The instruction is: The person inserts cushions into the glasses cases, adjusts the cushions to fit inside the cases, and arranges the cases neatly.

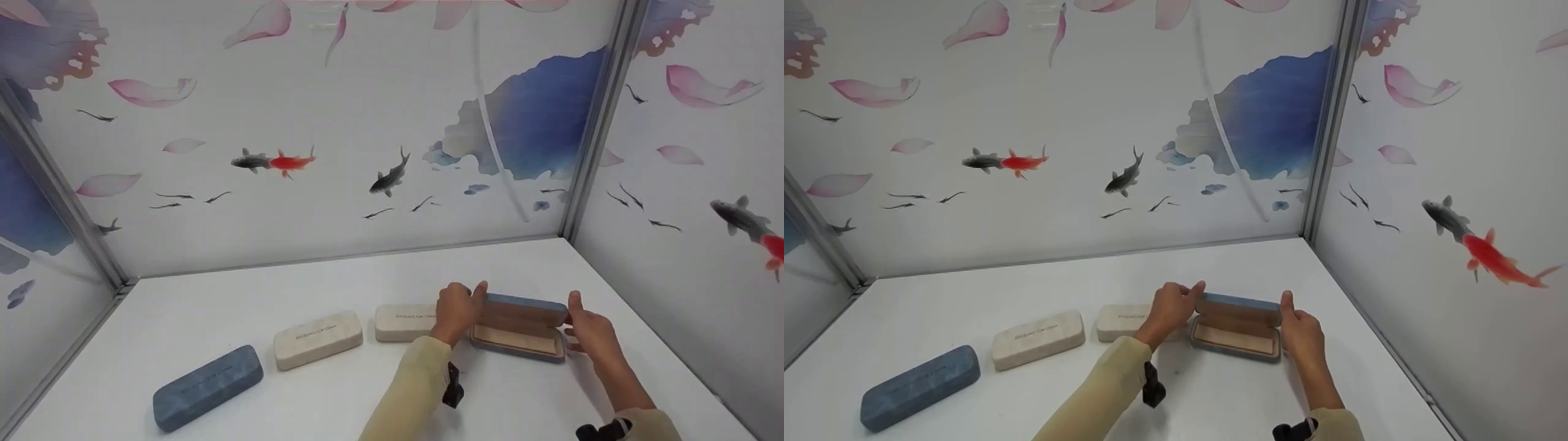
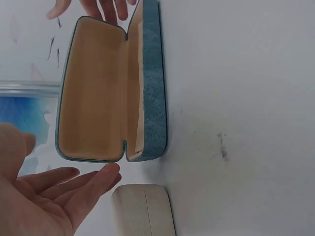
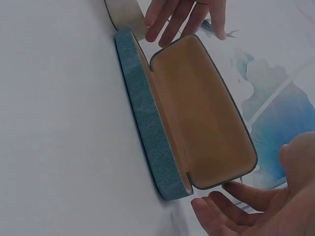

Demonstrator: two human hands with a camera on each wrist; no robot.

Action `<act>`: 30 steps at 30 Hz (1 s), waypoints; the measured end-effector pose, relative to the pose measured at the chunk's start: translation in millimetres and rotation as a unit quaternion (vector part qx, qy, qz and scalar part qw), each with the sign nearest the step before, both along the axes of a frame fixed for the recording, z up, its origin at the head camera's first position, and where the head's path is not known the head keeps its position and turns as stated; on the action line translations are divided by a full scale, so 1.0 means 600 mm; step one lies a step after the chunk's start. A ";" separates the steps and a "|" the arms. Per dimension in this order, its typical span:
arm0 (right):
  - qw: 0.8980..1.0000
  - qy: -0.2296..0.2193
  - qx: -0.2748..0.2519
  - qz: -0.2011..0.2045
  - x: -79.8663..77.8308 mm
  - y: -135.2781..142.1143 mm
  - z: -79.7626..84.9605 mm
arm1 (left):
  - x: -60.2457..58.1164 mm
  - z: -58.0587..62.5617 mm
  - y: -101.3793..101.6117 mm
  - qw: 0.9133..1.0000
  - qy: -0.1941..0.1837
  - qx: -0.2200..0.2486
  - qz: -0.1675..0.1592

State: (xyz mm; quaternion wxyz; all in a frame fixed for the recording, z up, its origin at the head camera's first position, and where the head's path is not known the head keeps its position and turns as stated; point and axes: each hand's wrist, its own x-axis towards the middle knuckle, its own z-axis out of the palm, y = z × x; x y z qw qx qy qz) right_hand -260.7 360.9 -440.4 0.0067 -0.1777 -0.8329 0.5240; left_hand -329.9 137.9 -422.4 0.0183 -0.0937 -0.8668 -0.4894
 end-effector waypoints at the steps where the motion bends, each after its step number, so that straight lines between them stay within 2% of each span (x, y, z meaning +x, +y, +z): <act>1: 1.000 -0.006 0.002 0.005 -0.001 -0.001 -0.002 | -0.001 -0.003 0.002 1.000 -0.006 0.002 -0.003; 7: 0.999 -0.042 -0.003 0.021 -0.003 0.000 -0.011 | 0.001 -0.013 0.011 0.998 -0.056 0.018 -0.006; 13: 0.999 -0.045 -0.014 0.024 -0.006 0.002 -0.011 | 0.005 -0.005 0.012 0.998 -0.063 0.015 -0.001; 19: 0.998 -0.050 -0.010 0.025 -0.007 0.003 -0.013 | 0.007 -0.003 0.011 0.996 -0.091 0.020 0.001; 24: 0.998 -0.051 -0.002 0.042 -0.007 0.011 -0.011 | 0.011 0.007 0.010 0.994 -0.106 0.015 0.004; 30: 0.997 -0.041 0.013 0.061 -0.005 0.013 -0.007 | 0.017 0.012 0.003 0.995 -0.103 -0.002 -0.006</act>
